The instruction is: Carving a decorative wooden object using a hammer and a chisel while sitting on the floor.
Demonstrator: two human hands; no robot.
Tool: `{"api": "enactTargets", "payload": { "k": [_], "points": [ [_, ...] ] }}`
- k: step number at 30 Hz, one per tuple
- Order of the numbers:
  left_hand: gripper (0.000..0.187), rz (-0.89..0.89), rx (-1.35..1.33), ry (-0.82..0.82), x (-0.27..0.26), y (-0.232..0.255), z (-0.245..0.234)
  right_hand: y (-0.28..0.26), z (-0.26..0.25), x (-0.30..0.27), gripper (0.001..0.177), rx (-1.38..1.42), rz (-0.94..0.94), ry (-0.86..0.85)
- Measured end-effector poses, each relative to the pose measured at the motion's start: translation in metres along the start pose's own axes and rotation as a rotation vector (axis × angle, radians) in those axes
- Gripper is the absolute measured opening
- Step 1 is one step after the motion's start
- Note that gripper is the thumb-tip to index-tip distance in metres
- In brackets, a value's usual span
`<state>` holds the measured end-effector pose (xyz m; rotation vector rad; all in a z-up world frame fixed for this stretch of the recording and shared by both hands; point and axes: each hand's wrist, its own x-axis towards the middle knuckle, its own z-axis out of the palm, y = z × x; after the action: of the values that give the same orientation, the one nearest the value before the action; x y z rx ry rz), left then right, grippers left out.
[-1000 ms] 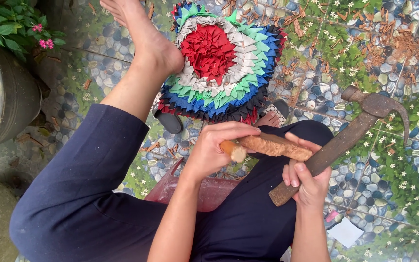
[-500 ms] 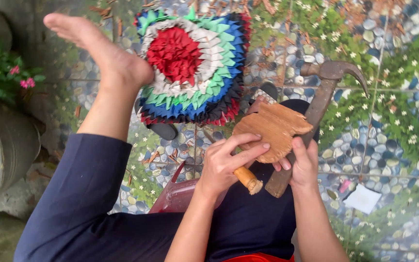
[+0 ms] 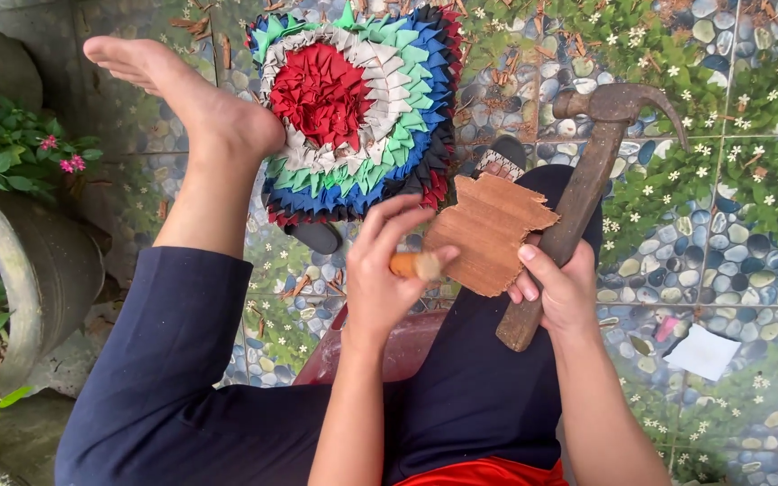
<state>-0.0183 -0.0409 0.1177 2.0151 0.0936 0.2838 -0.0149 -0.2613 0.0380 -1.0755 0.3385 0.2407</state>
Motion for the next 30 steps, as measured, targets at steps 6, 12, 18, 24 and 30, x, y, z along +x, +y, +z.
{"api": "enactTargets", "payload": {
  "k": [6,12,18,24,30],
  "points": [
    [0.062,-0.249,-0.253,-0.152,-0.005,-0.013,-0.006,0.0,0.001,-0.001,0.018,-0.032,0.007,-0.002],
    [0.078,0.128,0.048,-0.18,-0.017,-0.015,-0.013,-0.006,0.005,0.001,0.016,0.044,0.0,-0.028],
    [0.026,0.299,0.298,-0.327,-0.012,0.014,0.0,0.0,-0.001,0.002,0.017,0.012,0.012,-0.036],
    [0.027,0.389,0.521,-0.161,0.022,0.0,-0.022,-0.016,0.007,0.005,0.023,0.01,-0.045,-0.215],
    [0.033,0.211,0.17,0.266,0.07,-0.098,-0.033,-0.018,0.01,0.008,0.012,-0.05,-0.108,-0.211]
  ]
}}
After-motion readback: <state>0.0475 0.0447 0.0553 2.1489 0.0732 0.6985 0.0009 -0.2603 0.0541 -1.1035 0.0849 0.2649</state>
